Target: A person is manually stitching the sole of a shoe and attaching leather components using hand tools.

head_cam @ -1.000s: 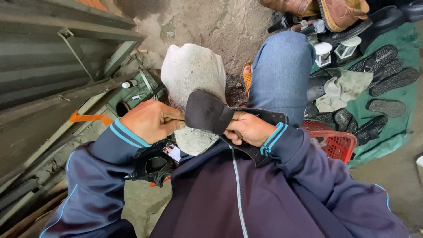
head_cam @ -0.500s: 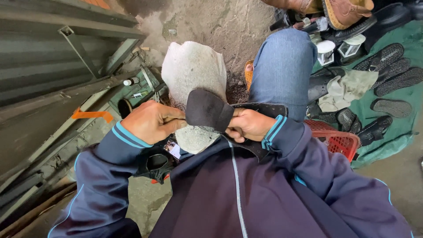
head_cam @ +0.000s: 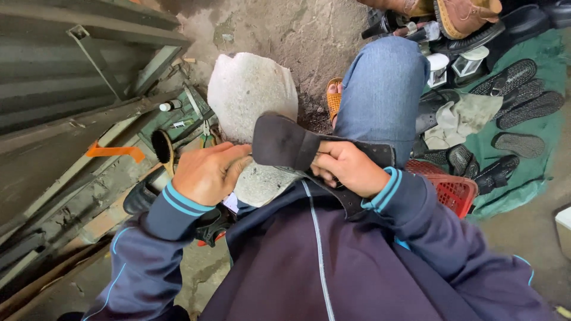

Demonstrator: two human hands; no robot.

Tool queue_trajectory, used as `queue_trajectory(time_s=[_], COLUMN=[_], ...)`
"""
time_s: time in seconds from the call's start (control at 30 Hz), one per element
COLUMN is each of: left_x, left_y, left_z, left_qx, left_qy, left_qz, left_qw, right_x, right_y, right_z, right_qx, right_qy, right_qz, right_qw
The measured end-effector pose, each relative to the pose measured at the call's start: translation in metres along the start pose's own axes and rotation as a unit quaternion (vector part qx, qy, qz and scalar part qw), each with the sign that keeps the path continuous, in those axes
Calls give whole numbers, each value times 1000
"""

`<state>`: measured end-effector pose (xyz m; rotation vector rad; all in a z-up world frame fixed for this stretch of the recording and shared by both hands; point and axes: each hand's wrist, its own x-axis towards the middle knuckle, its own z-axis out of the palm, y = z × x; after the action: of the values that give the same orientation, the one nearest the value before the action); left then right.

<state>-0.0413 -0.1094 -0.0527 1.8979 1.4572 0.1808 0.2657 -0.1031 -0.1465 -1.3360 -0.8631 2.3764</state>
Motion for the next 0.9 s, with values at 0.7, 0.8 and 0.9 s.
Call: queue_trajectory(time_s=[0.7, 0.8, 0.9], left_x=[-6, -6, -10], left_y=[-4, -5, -9], left_z=[16, 17, 20], left_qx=[251, 251, 257], left_qy=[89, 103, 123], left_qz=[-45, -73, -95], left_qw=[963, 960, 954], right_x=[16, 9, 3], right_y=[-5, -7, -21], right_z=[7, 11, 20], right_qx=[29, 21, -23], right_qy=[13, 22, 26], right_qz=[-95, -102, -110], right_qw=[995, 994, 993])
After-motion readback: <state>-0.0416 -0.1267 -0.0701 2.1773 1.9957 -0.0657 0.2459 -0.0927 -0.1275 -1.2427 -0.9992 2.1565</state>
